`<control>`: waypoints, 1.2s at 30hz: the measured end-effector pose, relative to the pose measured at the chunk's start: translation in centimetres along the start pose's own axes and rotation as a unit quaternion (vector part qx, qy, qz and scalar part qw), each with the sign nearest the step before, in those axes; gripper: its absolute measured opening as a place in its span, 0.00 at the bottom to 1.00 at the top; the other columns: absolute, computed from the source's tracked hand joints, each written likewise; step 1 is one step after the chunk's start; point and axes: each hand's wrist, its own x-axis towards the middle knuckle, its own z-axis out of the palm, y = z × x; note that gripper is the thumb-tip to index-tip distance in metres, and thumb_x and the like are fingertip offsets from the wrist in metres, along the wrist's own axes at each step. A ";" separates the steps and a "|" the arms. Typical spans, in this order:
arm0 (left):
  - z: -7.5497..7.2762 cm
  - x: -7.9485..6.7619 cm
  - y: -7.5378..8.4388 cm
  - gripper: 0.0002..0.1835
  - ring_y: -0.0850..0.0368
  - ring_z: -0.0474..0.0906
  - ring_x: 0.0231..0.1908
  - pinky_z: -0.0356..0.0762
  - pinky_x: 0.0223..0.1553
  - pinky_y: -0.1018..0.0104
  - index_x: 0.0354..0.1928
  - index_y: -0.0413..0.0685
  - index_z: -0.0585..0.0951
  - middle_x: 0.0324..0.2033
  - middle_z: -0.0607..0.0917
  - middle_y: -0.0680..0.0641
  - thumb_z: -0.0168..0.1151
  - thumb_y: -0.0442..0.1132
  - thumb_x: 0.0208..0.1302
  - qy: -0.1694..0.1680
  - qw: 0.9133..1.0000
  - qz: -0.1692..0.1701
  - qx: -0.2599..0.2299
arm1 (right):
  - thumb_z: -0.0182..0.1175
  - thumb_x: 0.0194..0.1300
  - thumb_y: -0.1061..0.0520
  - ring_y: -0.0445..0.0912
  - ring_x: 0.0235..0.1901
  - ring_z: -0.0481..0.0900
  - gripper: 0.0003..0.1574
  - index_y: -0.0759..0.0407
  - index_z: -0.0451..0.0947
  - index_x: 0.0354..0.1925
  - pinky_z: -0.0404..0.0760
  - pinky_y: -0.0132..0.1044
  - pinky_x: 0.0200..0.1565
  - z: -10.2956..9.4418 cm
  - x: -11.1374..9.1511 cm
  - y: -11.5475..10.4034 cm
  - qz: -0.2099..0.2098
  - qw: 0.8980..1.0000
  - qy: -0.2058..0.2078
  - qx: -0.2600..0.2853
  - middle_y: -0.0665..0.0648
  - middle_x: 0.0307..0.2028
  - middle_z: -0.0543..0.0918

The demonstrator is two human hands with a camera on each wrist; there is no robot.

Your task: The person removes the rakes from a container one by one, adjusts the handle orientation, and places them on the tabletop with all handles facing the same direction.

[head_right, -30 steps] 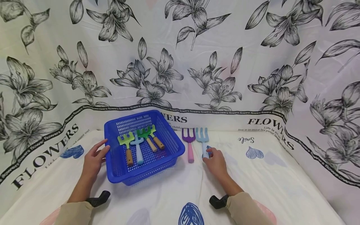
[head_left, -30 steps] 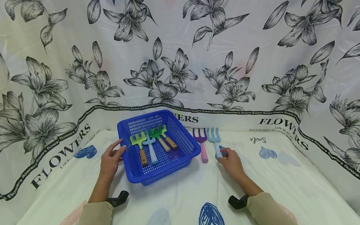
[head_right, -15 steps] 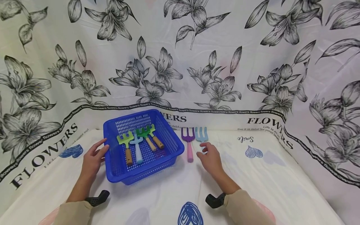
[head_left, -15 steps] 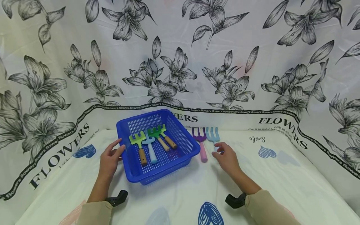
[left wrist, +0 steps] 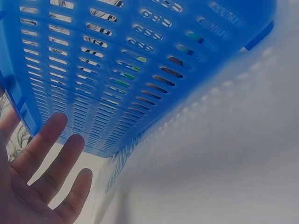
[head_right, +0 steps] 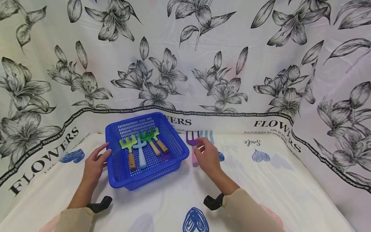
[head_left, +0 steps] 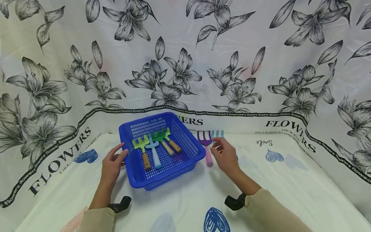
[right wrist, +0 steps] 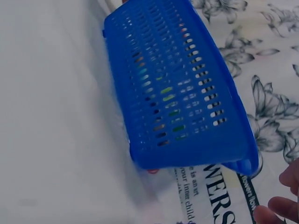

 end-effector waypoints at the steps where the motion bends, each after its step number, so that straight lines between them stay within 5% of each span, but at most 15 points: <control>1: 0.0 0.0 0.0 0.30 0.68 0.79 0.38 0.80 0.44 0.69 0.70 0.61 0.68 0.54 0.81 0.39 0.55 0.58 0.69 0.000 1.000 0.000 -0.001 | 0.62 0.64 0.61 0.46 0.34 0.79 0.18 0.59 0.77 0.53 0.81 0.37 0.37 0.2 0.1 -0.3 -0.014 1.000 0.003 0.001 0.53 0.36 0.82; 6: 0.0 0.1 0.0 0.31 0.69 0.79 0.38 0.80 0.44 0.68 0.70 0.61 0.69 0.53 0.81 0.39 0.56 0.60 0.68 0.000 1.000 0.000 -0.004 | 0.61 0.64 0.63 0.45 0.33 0.78 0.17 0.60 0.77 0.52 0.81 0.37 0.37 1.0 0.4 -1.4 -0.054 0.998 0.004 0.021 0.53 0.36 0.83; 16: 0.1 0.2 0.1 0.32 0.67 0.79 0.40 0.79 0.41 0.74 0.70 0.61 0.69 0.53 0.81 0.40 0.56 0.61 0.67 0.000 1.000 0.005 -0.002 | 0.62 0.64 0.65 0.49 0.41 0.82 0.19 0.60 0.76 0.54 0.82 0.47 0.47 2.2 0.4 -3.6 -0.061 0.996 -0.027 0.065 0.62 0.44 0.84; 24: 0.1 0.0 0.1 0.31 0.68 0.79 0.39 0.79 0.42 0.72 0.70 0.61 0.69 0.53 0.81 0.39 0.56 0.60 0.68 0.003 1.000 -0.003 -0.002 | 0.64 0.65 0.61 0.47 0.48 0.81 0.28 0.56 0.71 0.62 0.82 0.42 0.48 3.6 0.7 -4.6 -0.089 0.987 -0.129 0.019 0.57 0.57 0.76; 31: -0.1 -0.2 0.4 0.31 0.68 0.79 0.39 0.80 0.48 0.61 0.70 0.61 0.68 0.53 0.81 0.39 0.55 0.60 0.68 0.000 1.000 -0.002 -0.003 | 0.64 0.66 0.55 0.50 0.55 0.77 0.35 0.52 0.65 0.68 0.80 0.46 0.51 4.9 1.1 -5.7 -0.059 0.975 -0.213 -0.028 0.55 0.65 0.69; 36: 0.1 -0.1 0.3 0.33 0.68 0.79 0.38 0.80 0.43 0.70 0.70 0.61 0.69 0.52 0.81 0.39 0.56 0.63 0.66 0.002 1.000 -0.004 -0.003 | 0.66 0.64 0.54 0.55 0.57 0.75 0.39 0.51 0.63 0.69 0.79 0.50 0.51 5.2 2.1 -6.1 -0.031 0.968 -0.243 -0.054 0.56 0.67 0.67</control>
